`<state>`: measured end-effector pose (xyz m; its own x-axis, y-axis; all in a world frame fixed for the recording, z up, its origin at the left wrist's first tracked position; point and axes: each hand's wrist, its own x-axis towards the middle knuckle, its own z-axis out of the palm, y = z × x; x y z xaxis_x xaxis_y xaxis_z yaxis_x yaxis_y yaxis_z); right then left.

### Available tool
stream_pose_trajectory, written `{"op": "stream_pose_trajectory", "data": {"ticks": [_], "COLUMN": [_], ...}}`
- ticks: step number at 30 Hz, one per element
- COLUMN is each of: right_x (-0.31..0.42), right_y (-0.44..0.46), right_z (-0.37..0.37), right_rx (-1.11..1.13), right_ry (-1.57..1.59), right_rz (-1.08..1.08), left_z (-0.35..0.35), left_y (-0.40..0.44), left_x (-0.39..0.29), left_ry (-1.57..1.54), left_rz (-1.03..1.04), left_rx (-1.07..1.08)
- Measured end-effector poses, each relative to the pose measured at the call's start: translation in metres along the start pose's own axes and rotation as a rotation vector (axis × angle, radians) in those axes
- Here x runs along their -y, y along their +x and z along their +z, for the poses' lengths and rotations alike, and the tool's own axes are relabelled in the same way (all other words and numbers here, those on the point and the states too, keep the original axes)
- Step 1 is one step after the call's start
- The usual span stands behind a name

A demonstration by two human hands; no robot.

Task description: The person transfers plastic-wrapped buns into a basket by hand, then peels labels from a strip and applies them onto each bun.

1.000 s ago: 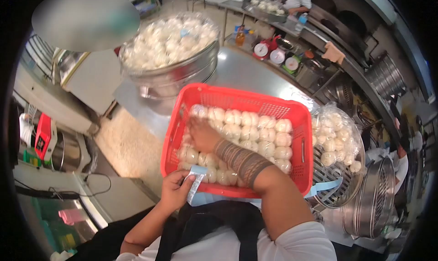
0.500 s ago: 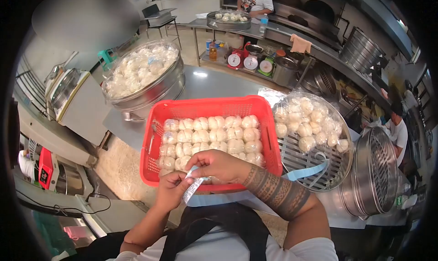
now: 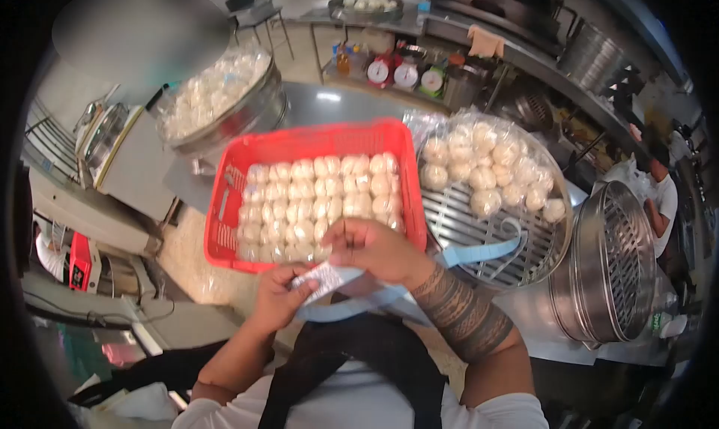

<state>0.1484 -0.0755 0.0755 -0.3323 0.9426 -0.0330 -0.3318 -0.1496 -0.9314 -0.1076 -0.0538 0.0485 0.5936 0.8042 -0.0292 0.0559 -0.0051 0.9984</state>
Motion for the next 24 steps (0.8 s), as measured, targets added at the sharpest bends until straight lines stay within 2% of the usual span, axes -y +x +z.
{"op": "stream_pose_trajectory", "data": {"ticks": [2,3,5,8,11,12,16,22,24], "right_x": [0.002,0.003,0.014,0.011,0.017,0.016,0.002,-0.006,-0.008], "right_y": [-0.004,-0.002,-0.001,0.000,-0.010,-0.010,0.002,0.040,0.053], "right_z": [-0.002,-0.007,-0.005,0.004,0.023,0.034,0.052,0.064,0.067], "right_rx": [-0.003,-0.004,-0.130,-0.500,-0.391,-0.349,-0.166,-0.083,-0.082], "right_ry": [-0.012,-0.065,-0.220,-0.664,-0.987,-0.980,-1.149,-1.211,-1.119], "right_rz": [-0.029,-0.070,-0.110,-0.308,-0.556,-0.602,-0.662,-0.562,-0.455], "left_z": [0.003,0.005,0.008,0.013,0.010,0.010,0.005,-0.020,-0.033], "left_y": [-0.007,-0.008,-0.012,-0.018,-0.021,-0.022,-0.018,-0.010,-0.006], "left_x": [-0.009,-0.014,-0.017,-0.016,-0.013,-0.012,-0.012,-0.008,0.000], "left_ry": [0.012,0.026,0.002,-0.035,-0.039,-0.041,-0.098,-0.078,0.007], "left_rz": [-0.104,-0.075,-0.035,-0.027,-0.046,-0.058,-0.082,0.090,0.158], "left_rx": [-0.048,-0.070,-0.134,-0.234,-0.291,-0.300,-0.306,-0.238,-0.247]}}
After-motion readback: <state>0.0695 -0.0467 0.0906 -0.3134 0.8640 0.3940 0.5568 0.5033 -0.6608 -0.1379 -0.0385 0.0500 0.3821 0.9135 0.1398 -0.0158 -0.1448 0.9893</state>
